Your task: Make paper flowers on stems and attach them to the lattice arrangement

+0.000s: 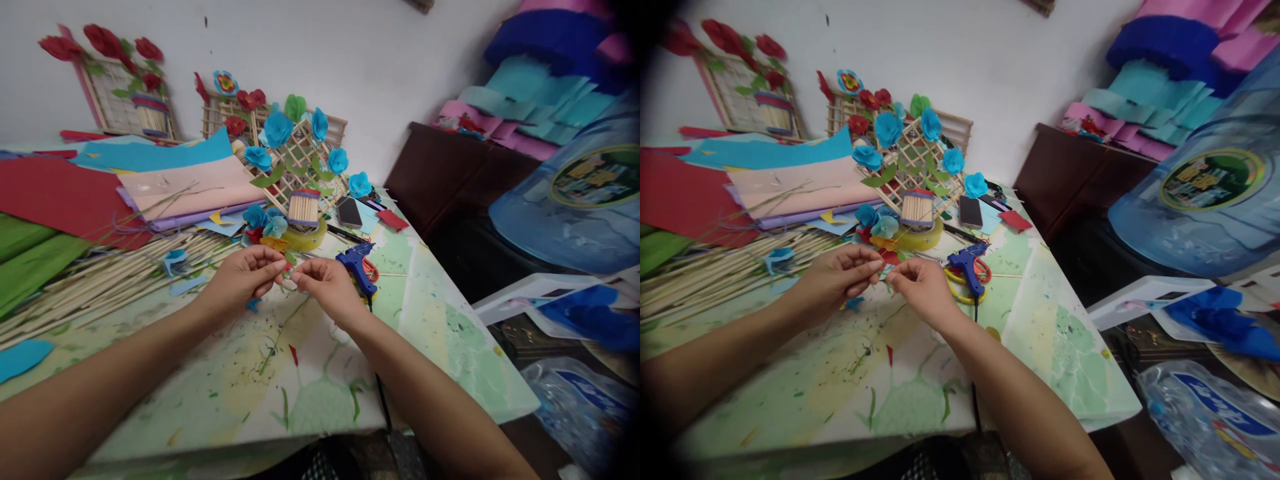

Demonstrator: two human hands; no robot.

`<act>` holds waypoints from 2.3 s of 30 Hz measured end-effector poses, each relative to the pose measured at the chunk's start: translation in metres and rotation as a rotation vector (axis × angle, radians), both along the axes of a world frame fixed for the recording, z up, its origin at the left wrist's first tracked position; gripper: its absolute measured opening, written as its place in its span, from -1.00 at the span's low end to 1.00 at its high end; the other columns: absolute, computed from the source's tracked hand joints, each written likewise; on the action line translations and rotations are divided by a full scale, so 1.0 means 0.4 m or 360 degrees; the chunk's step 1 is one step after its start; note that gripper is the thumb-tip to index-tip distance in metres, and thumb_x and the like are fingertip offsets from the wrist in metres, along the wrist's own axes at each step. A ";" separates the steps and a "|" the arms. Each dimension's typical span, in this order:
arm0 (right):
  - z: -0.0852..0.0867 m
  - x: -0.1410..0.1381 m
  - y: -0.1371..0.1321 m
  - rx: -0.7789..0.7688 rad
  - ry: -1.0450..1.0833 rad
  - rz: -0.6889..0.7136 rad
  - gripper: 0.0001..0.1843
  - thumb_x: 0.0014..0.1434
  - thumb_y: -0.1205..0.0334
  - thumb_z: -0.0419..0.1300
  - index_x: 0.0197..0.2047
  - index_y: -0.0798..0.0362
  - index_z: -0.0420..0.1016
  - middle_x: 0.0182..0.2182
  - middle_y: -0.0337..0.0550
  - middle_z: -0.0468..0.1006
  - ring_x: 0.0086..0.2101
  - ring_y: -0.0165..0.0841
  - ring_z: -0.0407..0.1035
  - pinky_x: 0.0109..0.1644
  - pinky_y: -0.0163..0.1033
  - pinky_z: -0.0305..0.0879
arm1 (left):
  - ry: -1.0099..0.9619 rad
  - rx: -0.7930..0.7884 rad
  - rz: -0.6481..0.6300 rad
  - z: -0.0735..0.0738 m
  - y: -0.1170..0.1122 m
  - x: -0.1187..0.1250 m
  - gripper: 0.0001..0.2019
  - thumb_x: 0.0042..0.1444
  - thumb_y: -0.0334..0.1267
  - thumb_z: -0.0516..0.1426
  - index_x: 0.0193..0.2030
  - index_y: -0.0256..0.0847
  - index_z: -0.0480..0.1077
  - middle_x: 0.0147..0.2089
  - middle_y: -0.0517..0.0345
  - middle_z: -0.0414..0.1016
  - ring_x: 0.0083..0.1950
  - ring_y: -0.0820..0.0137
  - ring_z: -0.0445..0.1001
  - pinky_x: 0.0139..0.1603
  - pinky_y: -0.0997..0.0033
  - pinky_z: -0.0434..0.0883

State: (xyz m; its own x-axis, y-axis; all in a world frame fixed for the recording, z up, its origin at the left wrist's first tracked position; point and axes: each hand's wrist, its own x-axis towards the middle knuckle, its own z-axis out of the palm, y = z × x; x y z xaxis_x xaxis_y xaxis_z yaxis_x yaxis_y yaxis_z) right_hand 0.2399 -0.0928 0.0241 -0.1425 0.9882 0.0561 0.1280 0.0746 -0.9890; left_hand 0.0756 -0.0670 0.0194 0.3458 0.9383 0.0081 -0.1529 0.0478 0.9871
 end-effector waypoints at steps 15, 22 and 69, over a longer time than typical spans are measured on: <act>0.013 0.015 0.021 0.0227 0.0427 -0.0664 -0.81 -0.02 0.14 0.21 -0.37 0.08 0.47 -0.59 -0.32 0.35 -0.54 -0.46 0.21 -0.39 -0.31 0.17 | -0.0114 -0.0150 -0.0122 0.018 -0.034 0.013 -0.83 0.07 -0.21 0.21 -0.34 -0.28 0.37 -0.56 0.23 0.43 -0.72 0.71 0.08 -0.68 0.67 -0.03; 0.013 0.019 0.026 0.0197 0.0509 -0.0665 -0.80 -0.04 0.15 0.22 -0.36 0.10 0.47 -0.60 -0.34 0.34 -0.54 -0.47 0.20 -0.40 -0.31 0.15 | -0.0088 -0.0208 -0.0205 0.009 -0.037 0.017 -0.84 0.07 -0.20 0.20 -0.34 -0.25 0.37 -0.58 0.24 0.43 -0.74 0.71 0.06 -0.69 0.66 -0.08; 0.000 0.028 0.020 0.0373 0.0402 -0.0607 -0.77 0.04 0.05 0.20 -0.47 0.05 0.44 -0.49 -0.25 0.41 -0.41 -0.40 0.26 -0.21 -0.26 0.22 | 0.0139 -0.0071 -0.0185 -0.014 -0.027 0.013 -0.85 0.11 -0.19 0.17 -0.34 -0.23 0.37 -0.58 0.26 0.42 -0.72 0.67 0.09 -0.68 0.64 -0.02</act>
State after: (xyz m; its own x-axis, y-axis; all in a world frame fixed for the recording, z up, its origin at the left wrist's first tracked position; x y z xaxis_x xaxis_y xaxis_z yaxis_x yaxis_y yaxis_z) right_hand 0.2510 -0.0848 0.0241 0.2724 0.9240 0.2682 -0.0517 0.2924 -0.9549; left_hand 0.0810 -0.0778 0.0140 0.4495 0.8907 -0.0674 -0.0576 0.1042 0.9929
